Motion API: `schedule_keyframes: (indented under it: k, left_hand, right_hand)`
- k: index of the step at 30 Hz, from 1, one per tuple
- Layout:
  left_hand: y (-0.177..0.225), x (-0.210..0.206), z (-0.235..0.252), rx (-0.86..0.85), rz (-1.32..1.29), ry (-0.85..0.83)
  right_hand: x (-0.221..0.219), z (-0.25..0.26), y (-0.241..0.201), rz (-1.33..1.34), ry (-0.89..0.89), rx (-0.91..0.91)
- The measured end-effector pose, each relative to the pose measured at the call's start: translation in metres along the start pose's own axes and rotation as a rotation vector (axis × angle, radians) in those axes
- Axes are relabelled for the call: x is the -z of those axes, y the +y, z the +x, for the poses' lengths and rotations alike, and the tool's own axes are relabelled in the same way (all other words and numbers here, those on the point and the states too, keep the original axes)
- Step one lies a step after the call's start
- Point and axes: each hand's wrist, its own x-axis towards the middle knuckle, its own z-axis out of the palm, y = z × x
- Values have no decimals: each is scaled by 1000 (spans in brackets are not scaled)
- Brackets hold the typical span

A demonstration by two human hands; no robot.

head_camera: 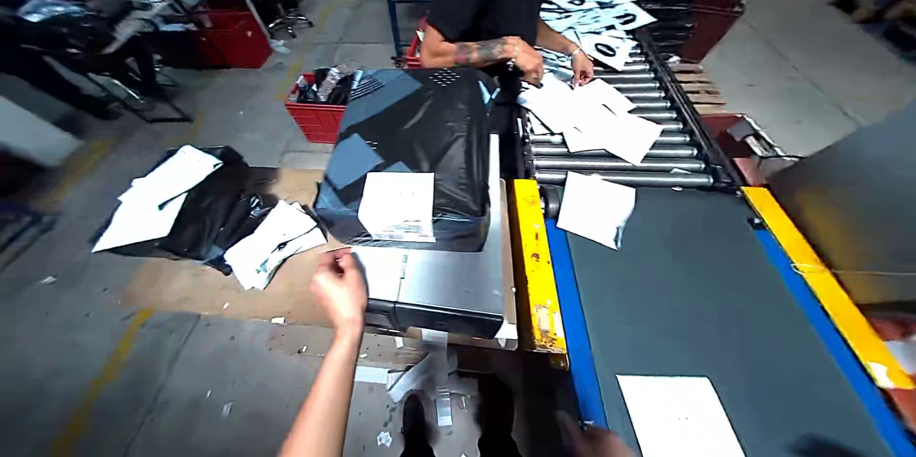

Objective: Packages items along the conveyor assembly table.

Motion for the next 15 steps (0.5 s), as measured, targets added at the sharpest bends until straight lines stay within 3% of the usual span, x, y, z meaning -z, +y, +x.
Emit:
schedule_keyframes:
  k: [3, 5, 7, 10, 13, 15]
  left_hand:
    - [-1, -1, 1, 11, 20, 7]
    - [0, 0, 0, 27, 34, -7]
    - [1, 1, 0, 31, 33, -15]
    - [3, 3, 1, 19, 27, -15]
    - [2, 1, -1, -6, 6, -54]
    - [1, -3, -2, -37, -26, -55]
  right_hand:
    - [-81, -14, -130, 495, -79, 372]
    - [-91, -17, -203, 855, -193, 281]
    - [-78, -23, -252, 1089, -238, 28]
    - [-73, -22, -280, 1174, -158, -132]
    - [-71, -28, -265, 1057, -68, 12]
    - [-47, -27, -228, 971, -66, 60]
